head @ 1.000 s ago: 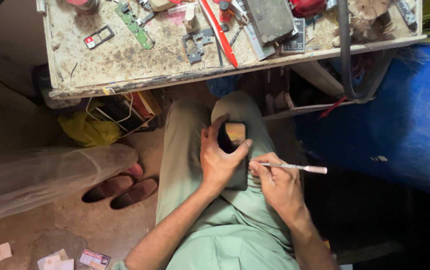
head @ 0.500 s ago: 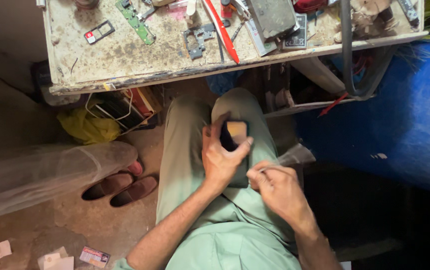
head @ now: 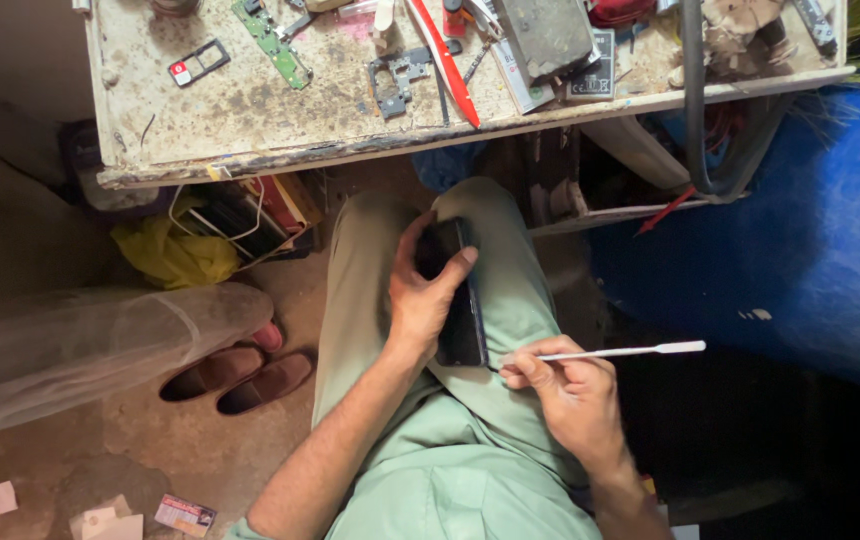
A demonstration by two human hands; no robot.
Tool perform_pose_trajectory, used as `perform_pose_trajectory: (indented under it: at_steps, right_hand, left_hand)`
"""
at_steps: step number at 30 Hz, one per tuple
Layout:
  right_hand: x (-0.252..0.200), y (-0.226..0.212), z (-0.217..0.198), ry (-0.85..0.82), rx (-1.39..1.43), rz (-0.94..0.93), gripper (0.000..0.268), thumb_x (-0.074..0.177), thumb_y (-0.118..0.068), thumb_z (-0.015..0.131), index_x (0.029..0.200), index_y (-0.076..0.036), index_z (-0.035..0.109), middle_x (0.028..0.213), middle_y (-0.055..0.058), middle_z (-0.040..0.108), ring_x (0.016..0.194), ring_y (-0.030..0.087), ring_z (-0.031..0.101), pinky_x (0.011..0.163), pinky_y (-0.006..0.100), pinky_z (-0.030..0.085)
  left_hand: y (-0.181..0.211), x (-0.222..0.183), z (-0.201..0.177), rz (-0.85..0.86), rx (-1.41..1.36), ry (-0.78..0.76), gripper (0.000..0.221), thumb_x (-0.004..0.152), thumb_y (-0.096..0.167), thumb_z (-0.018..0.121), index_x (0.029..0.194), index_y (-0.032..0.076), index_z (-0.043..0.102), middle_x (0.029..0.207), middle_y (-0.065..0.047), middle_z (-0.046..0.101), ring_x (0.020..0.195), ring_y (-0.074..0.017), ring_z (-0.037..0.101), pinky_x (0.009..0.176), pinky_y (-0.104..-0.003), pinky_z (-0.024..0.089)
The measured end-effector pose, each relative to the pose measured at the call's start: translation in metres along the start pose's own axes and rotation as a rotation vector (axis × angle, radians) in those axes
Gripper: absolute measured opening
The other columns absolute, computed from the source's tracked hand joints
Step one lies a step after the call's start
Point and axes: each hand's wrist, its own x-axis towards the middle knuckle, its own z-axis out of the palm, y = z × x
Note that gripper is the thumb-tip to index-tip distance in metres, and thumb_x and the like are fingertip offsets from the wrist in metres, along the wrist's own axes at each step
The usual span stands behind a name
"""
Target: The person cleans the edges of a smartphone screen with a cotton swab while seated on the floor. They then lift the phone to the workbench, remove the back cover to expose the battery, and use a screwdriver to adjust internal components.
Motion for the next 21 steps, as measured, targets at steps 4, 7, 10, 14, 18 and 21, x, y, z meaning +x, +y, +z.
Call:
perform_pose_trajectory:
  at_steps: [4, 7, 10, 14, 18, 21]
  right_hand:
    - [0.003, 0.002, 0.008, 0.031, 0.065, 0.005, 0.018, 0.098, -0.012, 0.066, 0.101, 0.005, 0.071, 0.087, 0.01, 0.078, 0.078, 0.012, 0.076, 0.073, 0.024, 0.062]
    - [0.005, 0.001, 0.005, 0.094, 0.141, 0.012, 0.018, 0.098, -0.011, 0.066, 0.104, 0.005, 0.07, 0.09, 0.011, 0.078, 0.078, 0.013, 0.075, 0.073, 0.025, 0.062]
    - [0.013, -0.006, -0.003, 0.161, 0.23, 0.013, 0.021, 0.099, -0.012, 0.064, 0.11, 0.005, 0.068, 0.092, 0.011, 0.077, 0.078, 0.013, 0.073, 0.075, 0.025, 0.061]
    - [0.026, -0.014, -0.022, 0.072, 0.025, -0.206, 0.021, 0.105, -0.016, 0.056, 0.101, 0.003, 0.066, 0.103, 0.013, 0.071, 0.087, 0.017, 0.07, 0.08, 0.026, 0.057]
    - [0.021, 0.007, -0.037, -0.038, -0.044, 0.184, 0.03, 0.104, -0.017, 0.053, 0.121, 0.004, 0.068, 0.086, 0.014, 0.074, 0.06, 0.015, 0.067, 0.058, 0.025, 0.055]
    - [-0.001, 0.033, -0.047, 0.027, -0.009, 0.126, 0.058, 0.109, -0.012, 0.051, 0.165, -0.003, 0.038, 0.102, 0.015, 0.076, 0.059, 0.014, 0.065, 0.052, 0.024, 0.053]
  left_hand:
    - [0.001, -0.002, -0.003, -0.005, 0.017, -0.016, 0.075, 0.077, 0.028, 0.083, 0.144, 0.008, 0.055, 0.126, -0.013, 0.067, 0.114, -0.0211, 0.064, 0.098, -0.034, 0.052]
    - [0.0, -0.006, -0.008, 0.242, 0.227, -0.029, 0.083, 0.078, 0.028, 0.085, 0.149, 0.003, 0.048, 0.138, -0.018, 0.061, 0.127, -0.0273, 0.058, 0.107, -0.038, 0.047]
    - [0.002, -0.009, -0.017, 0.52, 0.48, -0.119, 0.099, 0.073, 0.027, 0.089, 0.152, -0.001, 0.037, 0.144, -0.024, 0.053, 0.133, -0.0347, 0.053, 0.11, -0.042, 0.043]
    - [0.022, -0.007, -0.036, 0.574, 0.504, -0.523, 0.098, 0.072, 0.026, 0.088, 0.152, 0.002, 0.038, 0.143, -0.018, 0.056, 0.133, -0.0328, 0.058, 0.113, -0.041, 0.047]
    - [0.049, -0.007, -0.049, 0.704, 0.571, -0.785, 0.092, 0.073, 0.02, 0.085, 0.153, 0.006, 0.041, 0.148, -0.016, 0.056, 0.137, -0.0343, 0.056, 0.118, -0.043, 0.046]
    - [0.055, -0.011, -0.052, 0.745, 0.589, -0.837, 0.091, 0.075, 0.018, 0.083, 0.155, 0.005, 0.041, 0.151, -0.018, 0.054, 0.138, -0.0367, 0.054, 0.118, -0.046, 0.042]
